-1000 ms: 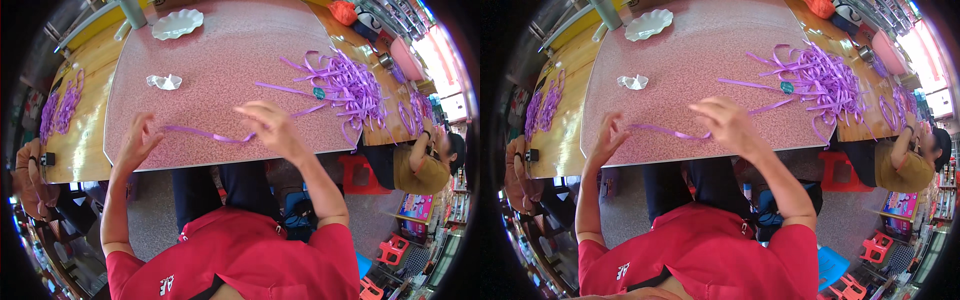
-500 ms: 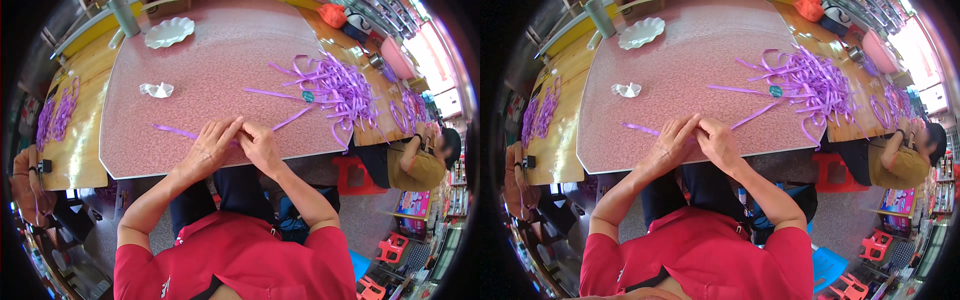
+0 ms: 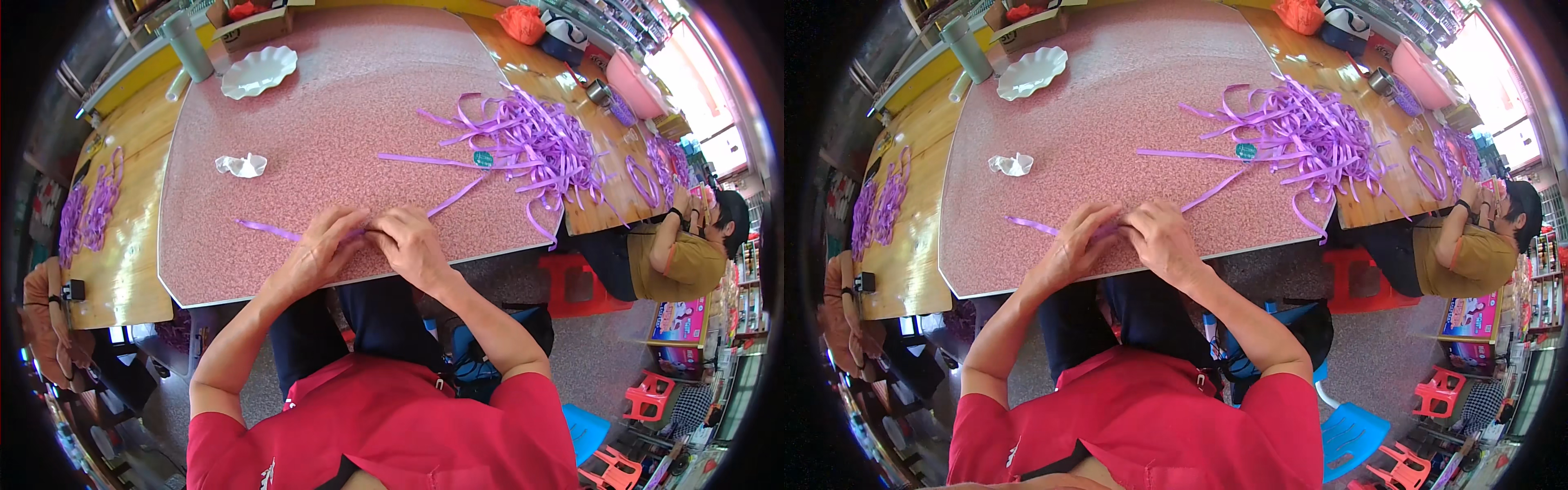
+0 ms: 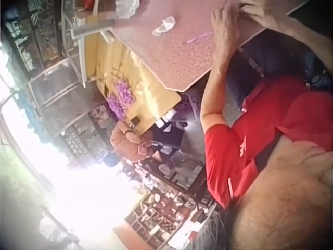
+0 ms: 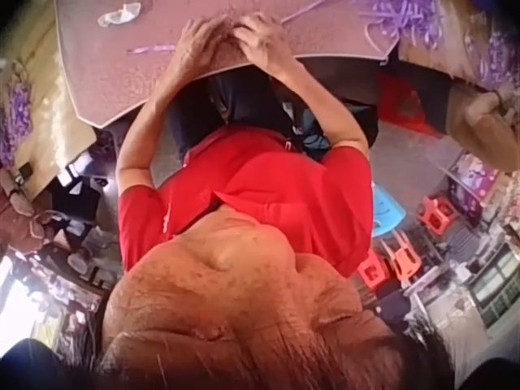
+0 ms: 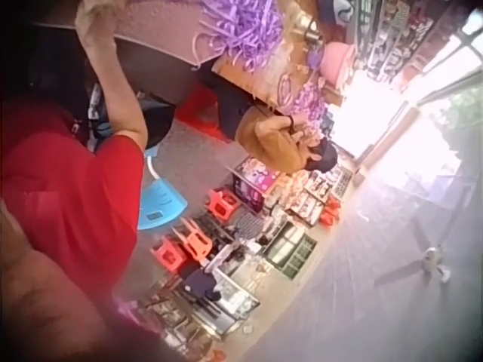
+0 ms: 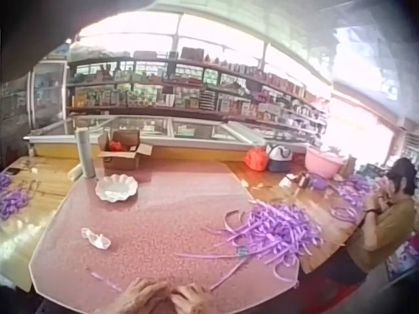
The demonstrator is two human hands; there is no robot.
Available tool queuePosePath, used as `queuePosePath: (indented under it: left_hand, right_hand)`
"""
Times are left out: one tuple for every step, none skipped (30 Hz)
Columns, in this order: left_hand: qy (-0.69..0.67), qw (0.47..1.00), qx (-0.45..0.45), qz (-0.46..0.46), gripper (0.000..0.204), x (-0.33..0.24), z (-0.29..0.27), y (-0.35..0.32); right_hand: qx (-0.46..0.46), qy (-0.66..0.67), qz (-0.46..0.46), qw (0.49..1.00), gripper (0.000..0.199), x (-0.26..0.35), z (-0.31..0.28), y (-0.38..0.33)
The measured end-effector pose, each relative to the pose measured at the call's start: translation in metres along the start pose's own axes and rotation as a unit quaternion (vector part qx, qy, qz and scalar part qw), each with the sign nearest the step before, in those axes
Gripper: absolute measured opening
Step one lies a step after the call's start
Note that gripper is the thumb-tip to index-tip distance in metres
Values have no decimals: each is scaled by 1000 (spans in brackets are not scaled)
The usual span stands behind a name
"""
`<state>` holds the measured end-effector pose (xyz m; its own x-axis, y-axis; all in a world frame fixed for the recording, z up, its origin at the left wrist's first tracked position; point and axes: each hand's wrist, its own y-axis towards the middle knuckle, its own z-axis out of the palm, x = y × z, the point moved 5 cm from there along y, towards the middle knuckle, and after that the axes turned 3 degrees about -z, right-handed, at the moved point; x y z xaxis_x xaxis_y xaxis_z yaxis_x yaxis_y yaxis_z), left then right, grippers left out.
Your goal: Tie or assemble several purple ribbons into specific knots or patterns.
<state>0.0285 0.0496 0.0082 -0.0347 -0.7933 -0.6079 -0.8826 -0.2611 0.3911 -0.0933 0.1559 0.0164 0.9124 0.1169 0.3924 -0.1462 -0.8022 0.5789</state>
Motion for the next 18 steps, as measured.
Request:
queuePosePath:
  left_hand:
    - [-7,1000,-18,18,50,-5,-3,0]
    - [-15,998,-36,39,48,-10,-6,-1]
    - [-15,998,-36,40,48,-14,-8,-4]
    - [51,998,-22,12,44,-14,-9,-8]
    - [116,993,-9,-16,40,-14,-11,-11]
    - [116,993,-9,-15,40,-16,-15,-9]
    - [136,990,-26,28,36,-22,-21,-7]
    - [157,984,-43,68,31,-27,-28,-8]
    - [158,984,-43,67,31,-26,-33,-9]
    - [154,986,-7,68,26,-24,-36,-11]
    - [152,986,28,69,21,-22,-43,-14]
    - [152,986,28,69,21,-19,-54,-14]
    - [121,989,79,42,16,-11,-63,-14]
    - [89,987,130,14,12,-1,-72,-18]
    - [91,987,129,11,12,8,-84,-26]
    - [21,994,96,-46,9,23,-101,-35]
    - [-46,992,61,-105,6,38,-119,-47]
    - [-76,986,62,-138,10,50,-132,-54]
  right_hand:
    - [42,133,101,985,14,-5,2,2]
    - [82,260,200,941,16,-8,5,1]
    - [81,259,200,941,16,-8,5,2]
    - [104,313,215,919,17,-7,10,3]
    - [126,364,229,894,18,-6,14,3]
    - [125,364,229,894,18,-7,16,3]
    - [128,395,218,883,19,-7,19,2]
    - [131,426,205,871,20,-3,19,7]
    - [132,427,204,871,20,-2,14,10]
    - [166,375,173,896,20,1,7,12]
    - [198,320,138,916,19,4,-1,16]
    - [198,320,138,916,19,-3,-6,16]
    - [196,279,78,937,18,-9,-15,18]
    - [193,237,18,952,17,-15,-25,19]
    - [187,239,37,952,15,-28,-34,19]
    - [182,242,57,952,13,-42,-46,18]
    - [184,235,83,951,12,-58,-55,15]
    - [185,224,113,950,11,-76,-68,10]
